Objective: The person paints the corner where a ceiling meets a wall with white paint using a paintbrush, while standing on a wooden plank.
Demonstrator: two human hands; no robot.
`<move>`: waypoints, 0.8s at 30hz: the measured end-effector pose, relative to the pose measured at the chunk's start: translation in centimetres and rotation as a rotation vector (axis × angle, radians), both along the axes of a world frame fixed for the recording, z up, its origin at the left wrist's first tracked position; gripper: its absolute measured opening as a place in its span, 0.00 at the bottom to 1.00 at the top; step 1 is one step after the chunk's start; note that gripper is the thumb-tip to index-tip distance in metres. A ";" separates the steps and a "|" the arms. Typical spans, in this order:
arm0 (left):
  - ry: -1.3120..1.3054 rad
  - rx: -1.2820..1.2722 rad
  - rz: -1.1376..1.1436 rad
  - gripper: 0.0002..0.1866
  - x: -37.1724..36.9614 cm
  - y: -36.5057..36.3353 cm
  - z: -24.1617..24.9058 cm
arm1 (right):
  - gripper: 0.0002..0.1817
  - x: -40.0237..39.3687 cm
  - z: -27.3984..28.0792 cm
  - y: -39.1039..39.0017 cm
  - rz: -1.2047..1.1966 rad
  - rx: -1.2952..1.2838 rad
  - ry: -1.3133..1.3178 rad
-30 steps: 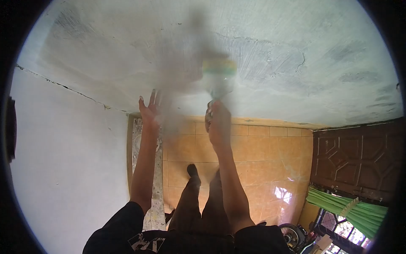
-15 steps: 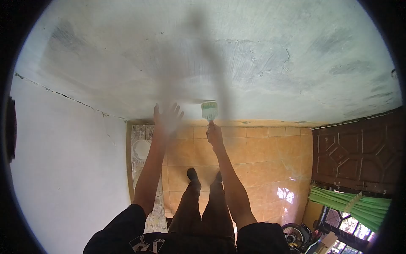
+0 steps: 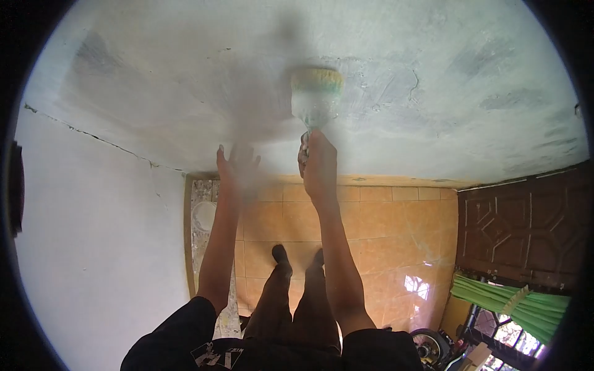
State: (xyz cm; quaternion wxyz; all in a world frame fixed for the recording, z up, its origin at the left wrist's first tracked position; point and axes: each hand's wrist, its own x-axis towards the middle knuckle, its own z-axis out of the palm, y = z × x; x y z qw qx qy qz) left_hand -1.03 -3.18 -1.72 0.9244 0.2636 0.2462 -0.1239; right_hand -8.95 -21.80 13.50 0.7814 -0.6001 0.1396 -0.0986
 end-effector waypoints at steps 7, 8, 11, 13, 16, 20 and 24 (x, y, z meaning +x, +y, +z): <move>-0.100 0.165 0.138 0.49 1.3 2.4 8.3 | 0.27 -1.0 -15.1 2.9 0.078 -0.061 0.286; -0.104 0.198 0.181 0.50 1.1 2.4 9.9 | 0.26 -1.9 -15.5 3.9 0.103 -0.026 0.387; -0.103 0.087 0.143 0.51 2.1 3.8 8.8 | 0.24 -1.4 -14.2 5.7 0.185 0.013 0.479; -0.109 0.042 0.105 0.51 2.4 4.5 8.0 | 0.22 0.2 -10.6 6.5 0.239 0.050 0.411; -0.121 0.044 0.076 0.50 2.1 4.7 8.1 | 0.21 1.1 -4.0 6.9 0.309 0.098 0.328; -0.122 0.032 0.064 0.49 2.1 5.6 8.4 | 0.23 0.2 2.0 8.6 0.245 0.082 0.088; -0.169 0.054 0.040 0.50 2.1 6.9 8.1 | 0.23 2.6 2.1 9.3 0.186 -0.005 -0.065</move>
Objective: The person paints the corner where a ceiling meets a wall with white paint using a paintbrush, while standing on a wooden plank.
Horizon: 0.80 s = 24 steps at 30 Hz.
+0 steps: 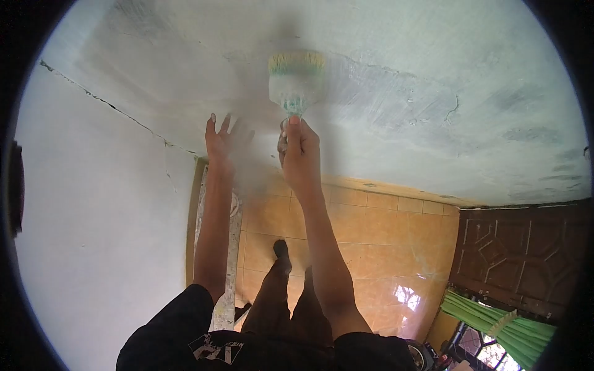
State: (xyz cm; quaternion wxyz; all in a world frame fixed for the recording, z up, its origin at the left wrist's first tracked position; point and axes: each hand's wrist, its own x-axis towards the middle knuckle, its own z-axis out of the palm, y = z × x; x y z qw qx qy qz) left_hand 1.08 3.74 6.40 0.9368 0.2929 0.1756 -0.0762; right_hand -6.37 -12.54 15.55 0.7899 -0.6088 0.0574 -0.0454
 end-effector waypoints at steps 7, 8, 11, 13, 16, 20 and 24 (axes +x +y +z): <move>0.025 -0.052 -0.005 0.50 0.3 1.0 0.4 | 0.24 -0.9 -21.1 1.9 -0.033 -0.160 0.264; 0.033 -0.053 -0.003 0.49 0.6 1.2 0.2 | 0.24 -1.8 -20.7 2.2 -0.033 -0.093 0.392; 0.033 -0.014 -0.004 0.46 1.5 1.8 0.0 | 0.20 -2.7 -17.6 2.6 -0.007 0.044 0.591; 0.047 0.000 -0.002 0.44 1.5 1.7 0.2 | 0.20 -1.2 -13.1 2.3 0.020 0.124 0.517; 0.079 -0.013 0.012 0.42 1.9 1.9 0.9 | 0.22 -1.3 -4.9 2.9 0.059 0.140 0.375; 0.090 -0.045 0.002 0.43 2.1 2.3 0.7 | 0.22 -1.3 1.5 4.0 -0.020 0.046 0.028; 0.043 -0.037 -0.026 0.43 2.0 2.5 0.6 | 0.25 1.5 -1.6 3.1 -0.036 -0.021 -0.015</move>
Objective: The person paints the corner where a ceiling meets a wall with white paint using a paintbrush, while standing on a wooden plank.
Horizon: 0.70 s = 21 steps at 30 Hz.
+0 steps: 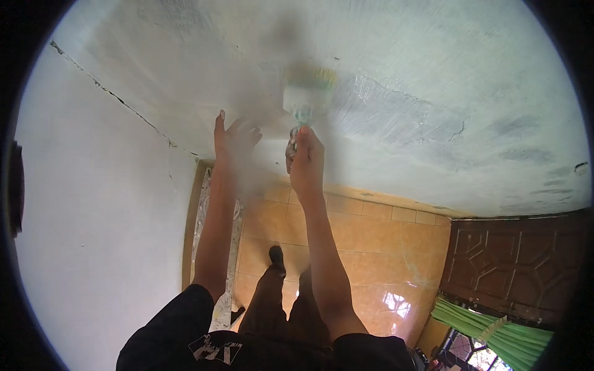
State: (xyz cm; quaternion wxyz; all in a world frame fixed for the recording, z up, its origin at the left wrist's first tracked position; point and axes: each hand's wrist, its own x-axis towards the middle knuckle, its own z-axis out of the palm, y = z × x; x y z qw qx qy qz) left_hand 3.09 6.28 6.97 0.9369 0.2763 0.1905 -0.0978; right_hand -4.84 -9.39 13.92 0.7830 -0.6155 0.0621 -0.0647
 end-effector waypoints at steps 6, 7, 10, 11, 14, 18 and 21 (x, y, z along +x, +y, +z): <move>0.016 0.106 -0.067 0.51 -0.3 0.0 0.1 | 0.25 -2.3 -11.4 0.6 0.021 -0.029 0.294; -0.024 0.119 -0.137 0.51 -0.6 0.3 -0.1 | 0.25 -3.0 -11.7 0.7 0.034 -0.024 0.351; -0.123 0.167 -0.161 0.45 -2.4 0.2 -1.3 | 0.24 -4.8 -11.1 1.4 -0.001 0.074 0.360; -0.157 0.195 -0.167 0.43 -3.5 0.1 -1.8 | 0.24 -5.3 -10.7 1.5 0.007 0.095 0.363; -0.202 0.244 -0.165 0.37 -6.9 0.2 -3.7 | 0.23 -6.0 -9.4 1.8 0.041 0.161 0.366; -0.139 0.325 -0.077 0.34 -12.1 1.1 -7.5 | 0.23 -6.5 -9.4 2.1 0.107 0.210 0.380; -0.062 0.443 0.013 0.32 -16.4 4.2 -16.0 | 0.23 -7.0 -10.1 2.3 0.185 0.231 0.434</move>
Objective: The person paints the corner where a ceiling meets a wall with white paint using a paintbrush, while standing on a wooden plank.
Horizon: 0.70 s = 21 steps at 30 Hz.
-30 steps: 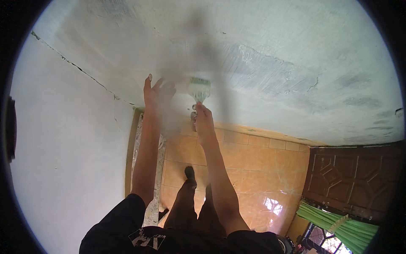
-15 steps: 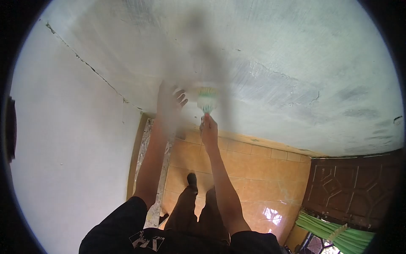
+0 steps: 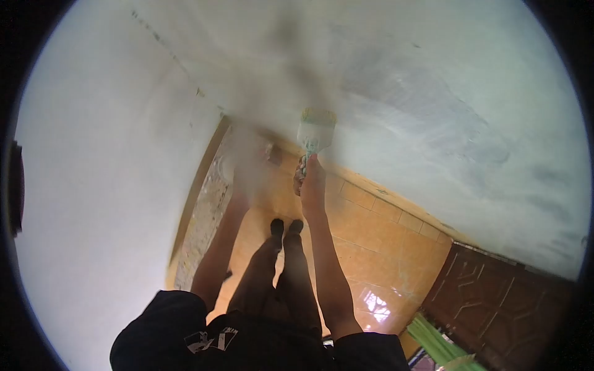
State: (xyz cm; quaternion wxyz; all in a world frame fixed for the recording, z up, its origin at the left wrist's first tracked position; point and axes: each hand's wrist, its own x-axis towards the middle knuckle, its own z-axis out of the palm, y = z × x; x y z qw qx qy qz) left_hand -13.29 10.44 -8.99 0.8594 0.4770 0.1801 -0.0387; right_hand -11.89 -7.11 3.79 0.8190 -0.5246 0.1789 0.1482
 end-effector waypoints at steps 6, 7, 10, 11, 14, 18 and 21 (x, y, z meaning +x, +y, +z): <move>0.198 0.146 0.147 0.29 -8.8 4.2 -3.4 | 0.24 -1.2 -2.6 1.3 0.235 0.041 0.062; 0.190 0.131 0.173 0.29 -9.3 4.1 -3.6 | 0.24 -1.3 -3.0 1.7 0.266 0.041 0.070; 0.208 0.135 0.228 0.28 -10.1 3.0 -3.1 | 0.23 -1.5 -4.5 2.9 0.382 0.008 0.078; 0.220 0.147 0.245 0.28 -10.0 2.7 -2.7 | 0.22 -1.4 -5.5 3.4 0.434 -0.018 0.070; 0.271 0.126 0.299 0.26 -9.5 2.1 -0.1 | 0.21 -1.1 -7.7 5.7 0.584 -0.167 0.047; 0.318 0.140 0.398 0.24 -10.6 2.3 -2.2 | 0.19 -1.1 -13.3 8.3 0.812 -0.435 0.014; 0.408 0.177 0.416 0.24 -12.3 3.0 -5.4 | 0.19 -0.9 -22.2 9.3 0.968 -0.651 -0.207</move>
